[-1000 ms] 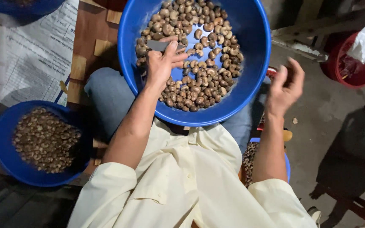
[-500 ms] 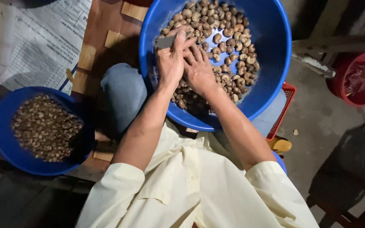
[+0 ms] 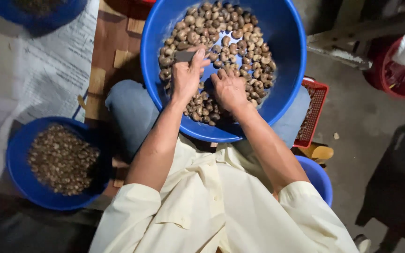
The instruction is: The person sits on the floor and uses a small knife to peel the outer shell off cashew nuts. They pick each nut from a large blue basin, scrape the shell with the knife, and drop the peeled nut into a smaller blue basin to the right.
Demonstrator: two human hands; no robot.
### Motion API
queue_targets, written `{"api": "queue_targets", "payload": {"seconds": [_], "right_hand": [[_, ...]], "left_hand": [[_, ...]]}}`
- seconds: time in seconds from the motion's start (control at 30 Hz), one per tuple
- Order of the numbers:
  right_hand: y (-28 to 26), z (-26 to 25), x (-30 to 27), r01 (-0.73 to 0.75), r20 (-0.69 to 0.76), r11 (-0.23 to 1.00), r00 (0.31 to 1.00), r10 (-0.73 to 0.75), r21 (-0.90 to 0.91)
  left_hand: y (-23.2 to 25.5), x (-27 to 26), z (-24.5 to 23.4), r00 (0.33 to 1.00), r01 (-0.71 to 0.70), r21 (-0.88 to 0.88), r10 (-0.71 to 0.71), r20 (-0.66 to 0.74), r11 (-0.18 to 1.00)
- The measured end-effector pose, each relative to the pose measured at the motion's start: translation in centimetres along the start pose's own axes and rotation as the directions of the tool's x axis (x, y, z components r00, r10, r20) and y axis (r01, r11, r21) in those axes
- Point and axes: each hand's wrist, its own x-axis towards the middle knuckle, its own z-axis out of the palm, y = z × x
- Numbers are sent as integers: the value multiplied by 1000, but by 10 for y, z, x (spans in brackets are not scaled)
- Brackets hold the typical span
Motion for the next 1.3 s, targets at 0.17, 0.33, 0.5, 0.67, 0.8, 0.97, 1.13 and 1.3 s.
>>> {"api": "queue_targets", "payload": {"seconds": [0.17, 0.33, 0.5, 0.67, 0.8, 0.97, 1.13, 1.3], "right_hand": [[5, -55, 12, -461, 327, 469, 881, 340, 754], [11, -72, 15, -200, 333, -372, 880, 339, 907], [9, -84, 14, -148, 270, -368, 913, 305, 918], [11, -84, 14, -119, 221, -320, 927, 302, 940], [11, -85, 15, -95, 182, -279, 935, 303, 956], [11, -90, 14, -127, 219, -307, 932, 289, 943], [7, -104, 12, -193, 306, -405, 922, 236, 894], [9, -87, 11, -198, 320, -490, 930, 180, 849]], "left_hand": [[-6, -1, 1, 994, -82, 60, 77, 77, 995], [-22, 2, 0, 975, -140, 82, 123, 183, 987], [4, -2, 3, 936, -275, 9, 265, 233, 961], [-5, 0, 4, 933, -298, -20, 295, 204, 954], [-1, 2, 5, 909, -351, -9, 344, 236, 936], [4, -2, 7, 926, -306, -12, 300, 229, 952], [4, -1, 5, 930, -302, -49, 306, 206, 952], [14, -7, 11, 927, -298, -18, 294, 235, 954]]}}
